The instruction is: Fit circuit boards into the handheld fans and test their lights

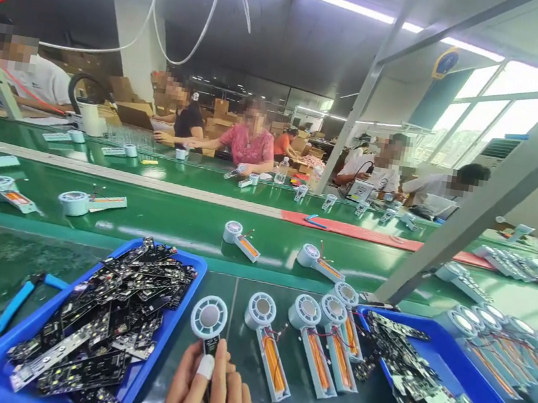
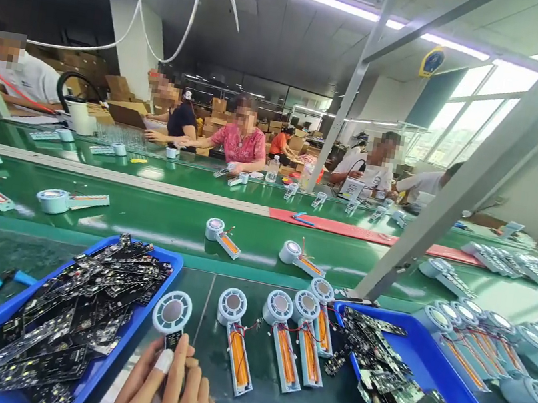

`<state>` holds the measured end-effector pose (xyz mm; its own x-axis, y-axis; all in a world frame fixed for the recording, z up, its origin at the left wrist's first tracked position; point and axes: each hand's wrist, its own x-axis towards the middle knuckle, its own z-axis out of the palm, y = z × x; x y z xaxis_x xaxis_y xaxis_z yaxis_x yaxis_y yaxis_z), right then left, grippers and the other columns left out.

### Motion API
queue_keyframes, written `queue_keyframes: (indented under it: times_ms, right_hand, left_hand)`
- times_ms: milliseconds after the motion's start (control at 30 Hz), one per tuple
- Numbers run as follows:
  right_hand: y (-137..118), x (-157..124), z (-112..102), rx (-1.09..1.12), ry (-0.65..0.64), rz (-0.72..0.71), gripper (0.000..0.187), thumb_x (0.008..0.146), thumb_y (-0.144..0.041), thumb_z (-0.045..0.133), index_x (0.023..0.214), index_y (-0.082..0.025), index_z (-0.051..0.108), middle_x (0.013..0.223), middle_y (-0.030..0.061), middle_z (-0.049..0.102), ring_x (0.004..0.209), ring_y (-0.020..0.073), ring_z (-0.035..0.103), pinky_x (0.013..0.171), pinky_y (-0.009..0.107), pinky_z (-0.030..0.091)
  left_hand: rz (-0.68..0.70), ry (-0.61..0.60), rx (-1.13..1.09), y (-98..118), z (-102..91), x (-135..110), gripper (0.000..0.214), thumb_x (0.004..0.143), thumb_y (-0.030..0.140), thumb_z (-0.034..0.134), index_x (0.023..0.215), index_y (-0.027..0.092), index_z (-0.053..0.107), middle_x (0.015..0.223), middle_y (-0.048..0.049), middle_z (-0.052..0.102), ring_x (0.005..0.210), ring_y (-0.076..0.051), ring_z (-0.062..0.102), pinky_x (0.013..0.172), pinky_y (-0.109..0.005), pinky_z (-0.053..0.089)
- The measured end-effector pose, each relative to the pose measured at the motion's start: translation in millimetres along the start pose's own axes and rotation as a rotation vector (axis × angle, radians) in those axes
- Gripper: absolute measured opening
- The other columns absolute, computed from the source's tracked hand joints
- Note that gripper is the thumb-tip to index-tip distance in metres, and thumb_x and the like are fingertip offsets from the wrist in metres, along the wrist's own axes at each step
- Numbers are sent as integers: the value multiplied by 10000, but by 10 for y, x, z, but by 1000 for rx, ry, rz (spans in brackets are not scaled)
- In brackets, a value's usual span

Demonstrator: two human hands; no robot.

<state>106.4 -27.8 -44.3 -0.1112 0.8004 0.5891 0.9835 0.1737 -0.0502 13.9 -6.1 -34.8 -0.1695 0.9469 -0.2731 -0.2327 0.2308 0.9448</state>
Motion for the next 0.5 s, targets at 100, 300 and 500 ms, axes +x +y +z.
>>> queue_keyframes:
  times_ms: [100,300,500]
  right_hand:
    - [10,0,113,78,23,26,524,1001,-124,394,1518,-203,386,853,86,714,663,202,713,493,222,549]
    - [176,-10,358,171,132,19,606,1056,-277,278,1608,-141,68,944,146,732,782,272,727,649,343,616]
    - [221,-40,557,218,144,18,614,1057,-290,230,1610,-135,14,1272,186,662,1098,342,679,839,476,614]
  left_hand:
    - [-1,11,102,103,22,11,434,870,486,594,1216,228,638,1327,-114,673,1325,-317,545,1099,-439,433]
    - [251,-207,652,540,-176,-8,427,955,386,385,1204,225,693,1127,-87,767,1038,-258,702,914,-360,520]
    - [757,35,1416,1248,-666,573,392,981,207,341,1160,163,687,1180,-118,716,1107,-254,647,993,-392,496]
